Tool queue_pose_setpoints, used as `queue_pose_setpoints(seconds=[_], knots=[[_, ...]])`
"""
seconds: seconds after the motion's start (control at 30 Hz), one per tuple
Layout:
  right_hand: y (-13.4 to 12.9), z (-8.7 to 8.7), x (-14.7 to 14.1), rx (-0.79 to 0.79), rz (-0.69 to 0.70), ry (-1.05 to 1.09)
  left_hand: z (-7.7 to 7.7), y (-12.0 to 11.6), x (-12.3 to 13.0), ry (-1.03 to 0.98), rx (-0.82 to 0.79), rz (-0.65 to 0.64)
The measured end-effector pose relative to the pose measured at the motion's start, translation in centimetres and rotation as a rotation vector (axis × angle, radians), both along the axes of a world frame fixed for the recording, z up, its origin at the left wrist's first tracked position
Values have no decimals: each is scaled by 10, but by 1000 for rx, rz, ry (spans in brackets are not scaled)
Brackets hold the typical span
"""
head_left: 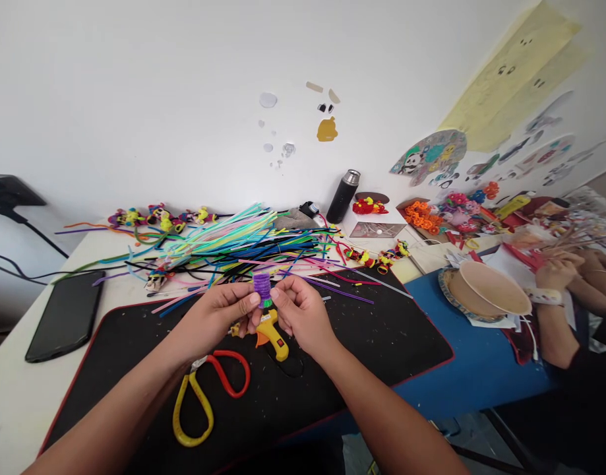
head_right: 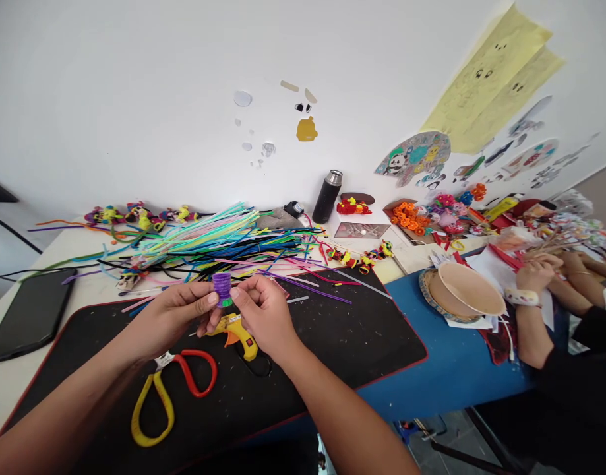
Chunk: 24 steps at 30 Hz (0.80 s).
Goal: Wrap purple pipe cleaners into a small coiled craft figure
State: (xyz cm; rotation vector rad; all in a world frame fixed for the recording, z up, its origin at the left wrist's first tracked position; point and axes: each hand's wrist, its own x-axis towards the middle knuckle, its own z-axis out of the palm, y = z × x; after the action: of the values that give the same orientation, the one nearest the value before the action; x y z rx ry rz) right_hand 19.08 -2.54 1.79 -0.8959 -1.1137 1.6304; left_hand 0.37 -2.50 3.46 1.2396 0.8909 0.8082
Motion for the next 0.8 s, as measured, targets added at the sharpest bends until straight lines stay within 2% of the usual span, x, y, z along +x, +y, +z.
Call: queue_pose_setpoints(seconds=[0.53, 0.8], knots=[[0, -2, 1, 7, 31, -6, 2, 0, -1, 46, -14, -4], [2, -2, 3, -10, 59, 38, 4, -2, 0, -40, -106, -28]])
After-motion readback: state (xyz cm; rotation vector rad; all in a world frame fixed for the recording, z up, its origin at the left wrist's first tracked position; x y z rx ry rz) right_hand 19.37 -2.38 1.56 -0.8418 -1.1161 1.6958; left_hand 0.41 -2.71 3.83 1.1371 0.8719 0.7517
